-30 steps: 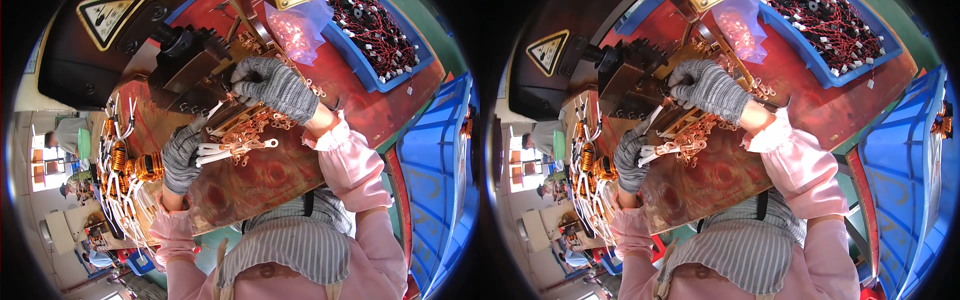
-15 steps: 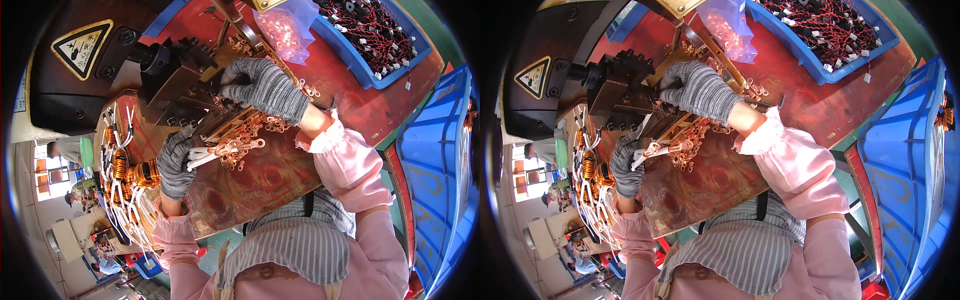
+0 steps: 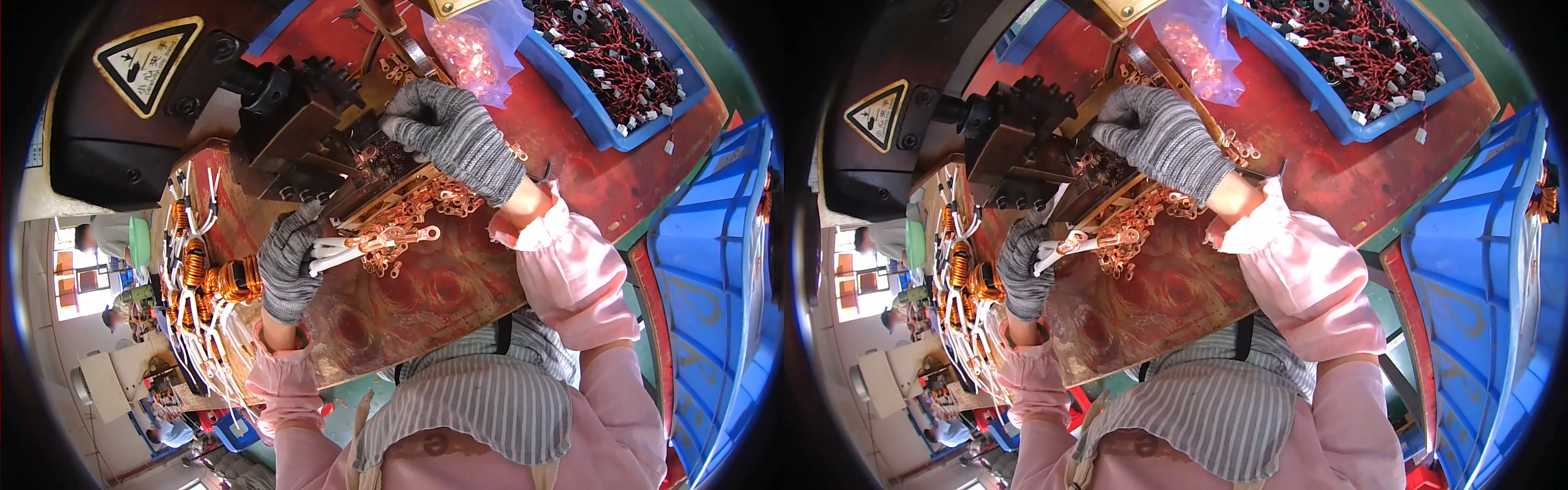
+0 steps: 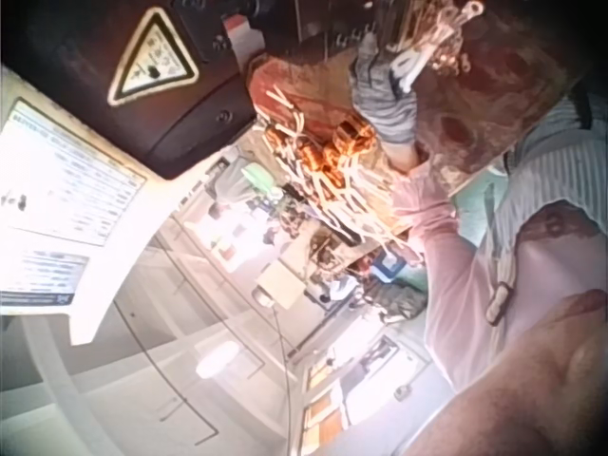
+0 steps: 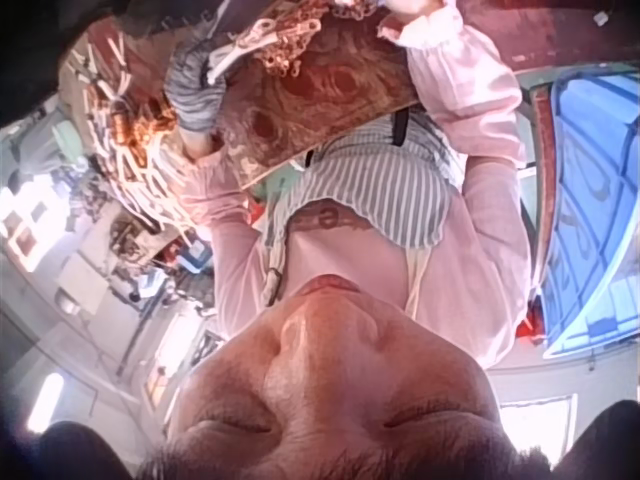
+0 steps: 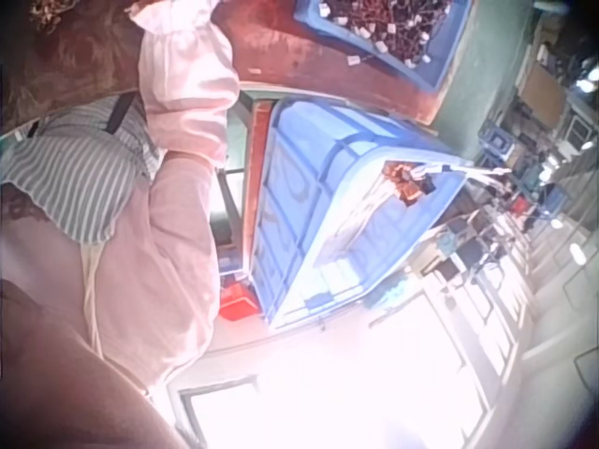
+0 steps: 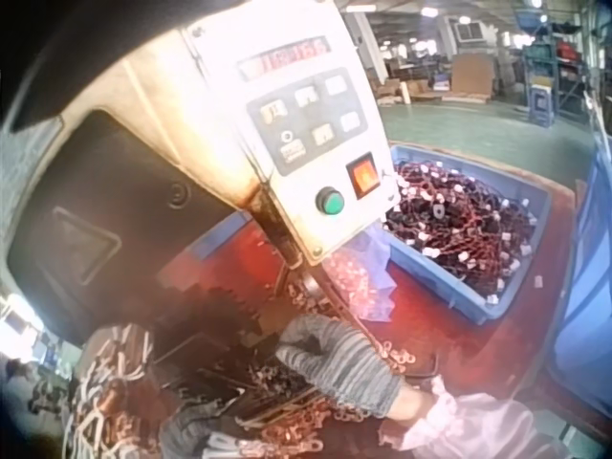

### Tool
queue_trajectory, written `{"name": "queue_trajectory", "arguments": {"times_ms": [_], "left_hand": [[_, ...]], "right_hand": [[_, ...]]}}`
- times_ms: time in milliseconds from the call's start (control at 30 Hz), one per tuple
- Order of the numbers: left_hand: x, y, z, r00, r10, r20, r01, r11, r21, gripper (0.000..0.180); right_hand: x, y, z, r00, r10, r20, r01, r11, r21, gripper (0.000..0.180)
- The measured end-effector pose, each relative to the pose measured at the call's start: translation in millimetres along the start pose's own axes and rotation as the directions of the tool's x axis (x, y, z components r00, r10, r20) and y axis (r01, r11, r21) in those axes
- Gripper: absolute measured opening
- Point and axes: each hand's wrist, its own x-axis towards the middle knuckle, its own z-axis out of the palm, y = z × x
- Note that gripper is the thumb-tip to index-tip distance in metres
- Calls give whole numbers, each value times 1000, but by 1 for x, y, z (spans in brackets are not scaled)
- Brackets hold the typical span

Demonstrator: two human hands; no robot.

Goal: The person assembles electrical components by inserting copper ferrules into a crimping machine and pressing down the lever to secure them onto white insulated wires. They handle the wires and ferrules by hand, using a crimping machine and pliers to complete the connections, and place the finished units into a blue bin.

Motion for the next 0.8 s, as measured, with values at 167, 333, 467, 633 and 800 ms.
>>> {"name": "queue_trajectory", "arguments": {"times_ms": [167,333,467,633,800], "left_hand": [[4,4,-2,999,21,26,-21,1000,15,27],[-2,0,-1,999,38,29,-36,997,-65,30],[-7,11,-5,988,109,108,-100,991,-86,34],[-19,30,-5,971,154,183,-149,988,-42,35],[-23,36,2,961,172,216,-159,984,-77,34]], "right_hand": [[-5,-1,-2,993,-43,-112,45,999,21,20],[-5,-13,-7,990,122,-69,-98,955,279,16],[-9,-7,-1,986,-112,-124,142,951,274,15],[-50,-14,0,964,-239,115,254,957,-140,27],[-83,-2,5,923,-79,377,201,934,-297,32]]}}
